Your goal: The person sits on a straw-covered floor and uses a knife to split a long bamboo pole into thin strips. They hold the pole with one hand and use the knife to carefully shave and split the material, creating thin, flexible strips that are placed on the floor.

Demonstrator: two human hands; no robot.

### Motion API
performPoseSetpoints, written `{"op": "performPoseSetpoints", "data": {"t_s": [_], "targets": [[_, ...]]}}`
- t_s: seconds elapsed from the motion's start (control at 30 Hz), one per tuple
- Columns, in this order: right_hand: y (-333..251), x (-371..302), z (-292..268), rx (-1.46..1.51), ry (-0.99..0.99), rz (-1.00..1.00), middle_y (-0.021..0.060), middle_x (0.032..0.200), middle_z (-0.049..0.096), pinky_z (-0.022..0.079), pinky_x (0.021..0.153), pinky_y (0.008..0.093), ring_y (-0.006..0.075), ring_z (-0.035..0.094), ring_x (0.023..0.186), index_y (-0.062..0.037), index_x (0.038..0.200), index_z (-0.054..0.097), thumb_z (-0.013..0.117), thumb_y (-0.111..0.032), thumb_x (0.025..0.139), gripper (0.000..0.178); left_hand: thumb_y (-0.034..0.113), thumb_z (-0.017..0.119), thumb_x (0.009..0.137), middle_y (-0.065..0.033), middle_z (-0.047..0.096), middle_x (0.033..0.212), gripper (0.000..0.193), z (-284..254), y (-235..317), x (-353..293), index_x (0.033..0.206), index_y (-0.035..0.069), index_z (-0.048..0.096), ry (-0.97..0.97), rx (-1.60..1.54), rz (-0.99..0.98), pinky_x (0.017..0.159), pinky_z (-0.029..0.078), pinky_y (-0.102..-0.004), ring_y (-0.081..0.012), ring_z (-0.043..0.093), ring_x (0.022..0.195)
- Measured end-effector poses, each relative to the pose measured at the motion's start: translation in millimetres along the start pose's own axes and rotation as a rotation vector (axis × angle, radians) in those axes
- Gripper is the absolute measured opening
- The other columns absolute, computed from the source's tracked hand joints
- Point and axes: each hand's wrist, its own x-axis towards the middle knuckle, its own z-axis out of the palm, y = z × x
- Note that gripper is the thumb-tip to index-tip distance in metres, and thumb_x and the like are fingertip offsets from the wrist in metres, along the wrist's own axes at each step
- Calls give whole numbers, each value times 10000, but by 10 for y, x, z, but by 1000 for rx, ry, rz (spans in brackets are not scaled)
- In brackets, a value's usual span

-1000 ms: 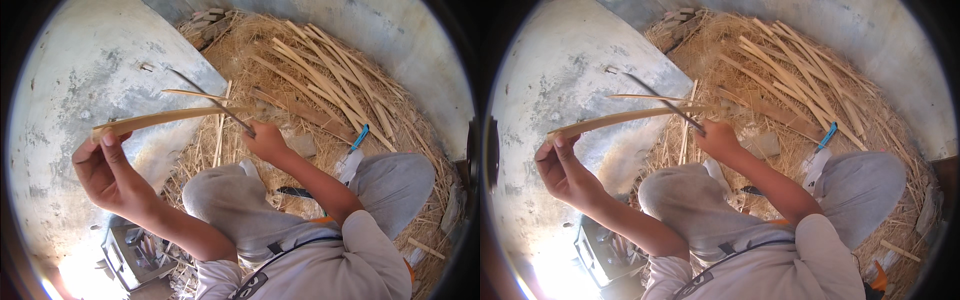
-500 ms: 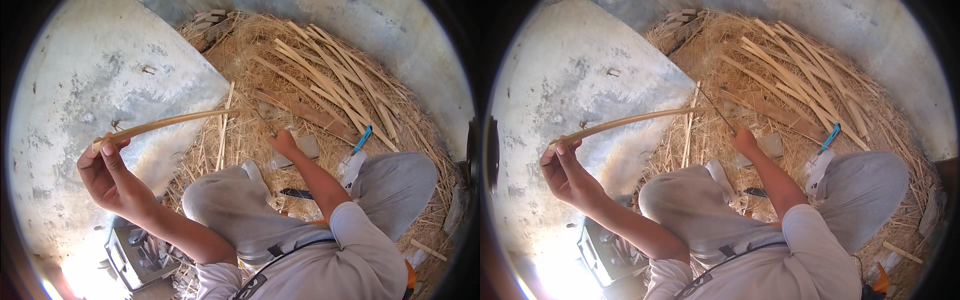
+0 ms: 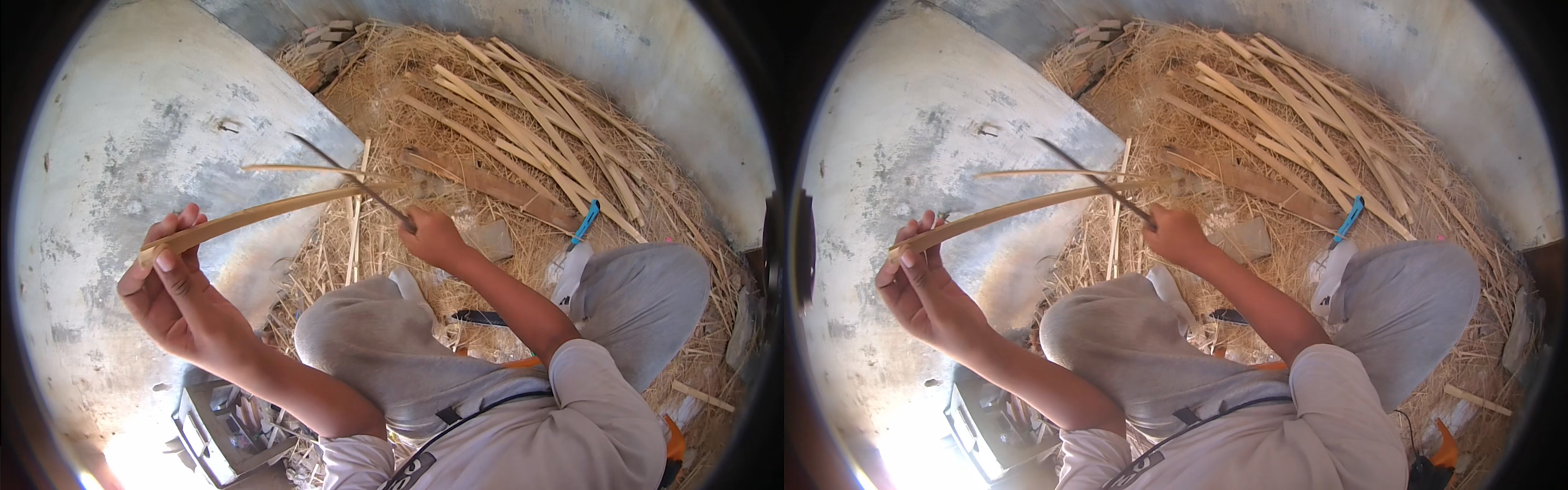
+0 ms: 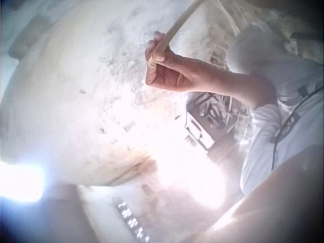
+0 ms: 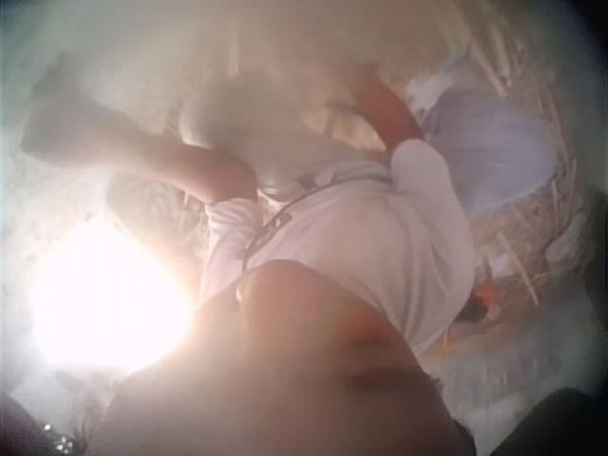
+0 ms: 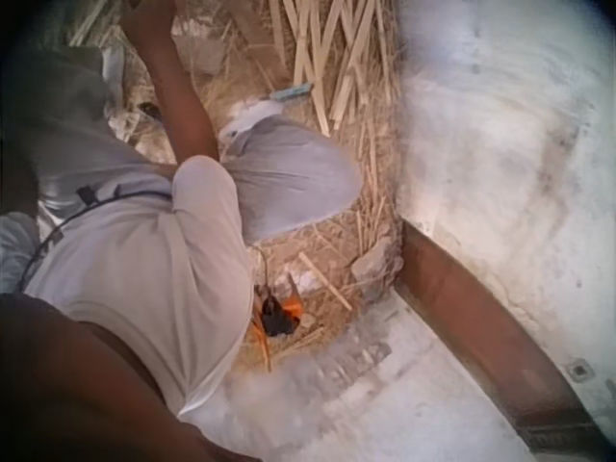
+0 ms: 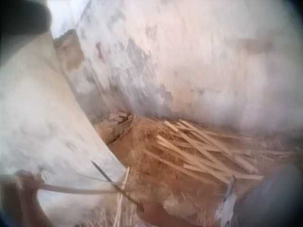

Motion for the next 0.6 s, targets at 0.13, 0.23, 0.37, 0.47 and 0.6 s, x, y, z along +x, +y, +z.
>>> {"op": "performPoseSetpoints", "data": {"t_s": [0.13, 0.23, 0.37, 0.47, 0.6], "targets": [[-231, 29, 60, 39, 115, -133, 90, 587, 605, 496, 523, 407, 310, 608, 488, -38, 818, 579, 698, -184, 847, 190, 102, 502, 1044, -302, 682, 1039, 131, 3, 59, -25, 1097, -16, 476, -36, 90, 13, 882, 633, -459, -412, 709, 996], [772, -90, 365, 0, -3, 223, 173, 681, 660, 525, 620, 449, 336, 659, 613, -10, 854, 658, 694, -255, 843, 248, 113, 511, 1041, -283, 692, 1019, 144, 41, 96, 3, 1113, -8, 478, -21, 108, 7, 892, 630, -479, -385, 717, 979], [1568, -188, 321, -244, -225, 588, 226, 777, 694, 543, 719, 468, 334, 684, 725, 40, 911, 701, 667, -306, 845, 353, 102, 525, 1033, -253, 696, 1034, 135, -156, -23, 60, 1129, 12, 494, -58, -17, -50, 909, 622, -494, -353, 718, 978], [1689, -3, 221, 60, -318, 678, 135, 636, 631, 532, 628, 411, 248, 616, 560, 6, 816, 655, 652, -264, 857, 273, 102, 524, 1034, -223, 691, 1073, 124, -157, -13, 25, 1131, 24, 520, -151, -117, -42, 961, 599, -510, -340, 702, 1036], [1520, 105, -114, 897, -584, 1124, -9, 489, 420, 437, 505, 304, 108, 388, 380, -117, 682, 518, 644, -203, 869, 241, 109, 537, 1030, -218, 693, 1076, 117, -73, 35, 10, 1124, 42, 528, -196, -148, -34, 966, 592, -515, -335, 701, 1040]]}}
